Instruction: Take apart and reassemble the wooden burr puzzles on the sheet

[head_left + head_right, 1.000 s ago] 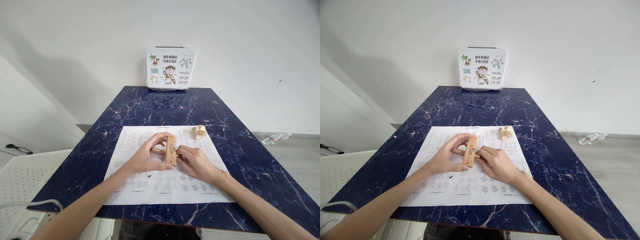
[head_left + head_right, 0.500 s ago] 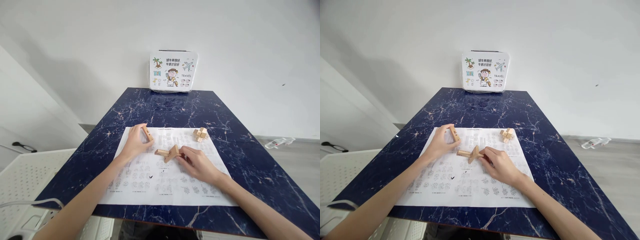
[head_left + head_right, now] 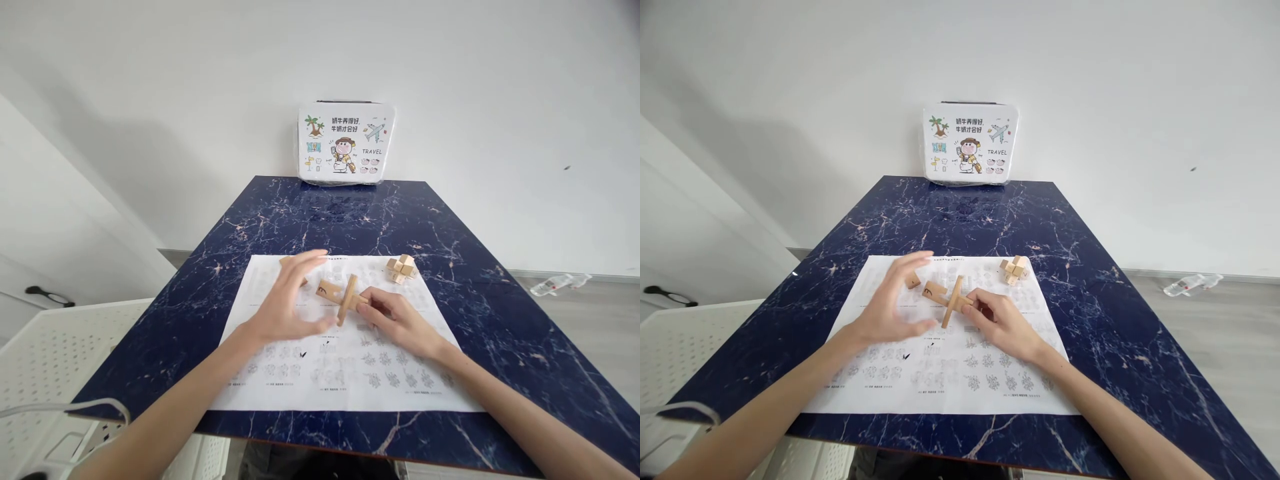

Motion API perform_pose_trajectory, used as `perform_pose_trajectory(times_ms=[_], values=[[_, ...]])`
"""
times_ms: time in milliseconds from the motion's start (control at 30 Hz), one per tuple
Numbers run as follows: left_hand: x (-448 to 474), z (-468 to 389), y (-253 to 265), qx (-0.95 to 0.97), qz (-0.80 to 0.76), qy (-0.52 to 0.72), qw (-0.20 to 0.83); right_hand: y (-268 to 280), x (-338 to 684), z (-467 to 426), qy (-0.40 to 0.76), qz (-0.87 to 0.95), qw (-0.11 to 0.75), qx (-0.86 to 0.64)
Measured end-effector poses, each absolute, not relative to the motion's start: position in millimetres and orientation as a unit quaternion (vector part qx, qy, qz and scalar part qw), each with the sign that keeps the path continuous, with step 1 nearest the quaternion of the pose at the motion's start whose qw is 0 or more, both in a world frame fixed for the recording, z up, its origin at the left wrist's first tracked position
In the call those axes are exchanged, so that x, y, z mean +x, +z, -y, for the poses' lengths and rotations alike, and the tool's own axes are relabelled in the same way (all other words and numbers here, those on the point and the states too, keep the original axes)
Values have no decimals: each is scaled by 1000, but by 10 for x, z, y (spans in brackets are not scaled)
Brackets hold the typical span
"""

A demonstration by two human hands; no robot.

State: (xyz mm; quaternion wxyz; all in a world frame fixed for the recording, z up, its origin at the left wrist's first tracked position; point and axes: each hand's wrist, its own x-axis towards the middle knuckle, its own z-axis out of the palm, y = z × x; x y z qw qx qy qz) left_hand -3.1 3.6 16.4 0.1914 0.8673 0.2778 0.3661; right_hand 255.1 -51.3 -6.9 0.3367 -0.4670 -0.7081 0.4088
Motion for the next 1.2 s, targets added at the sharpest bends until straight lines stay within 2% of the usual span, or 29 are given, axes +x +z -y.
perform_pose_trajectory(times_ms=[200, 467, 667, 967, 1200], values=[[56, 58, 86, 905, -226, 246, 262, 29, 2542, 563, 473, 718, 294, -418], [64, 55, 89, 897, -227, 276, 260, 70, 2578, 544, 517, 703, 283, -398], [-168, -96, 216, 869, -299, 308, 248, 20, 2830, 428, 518, 670, 327, -419], [-269, -291, 95, 826, -453, 303, 144, -168, 2621, 426, 369, 636, 387, -557], [-444, -445, 191, 807, -531, 254, 50, -156, 2527, 428, 358, 609, 388, -592]])
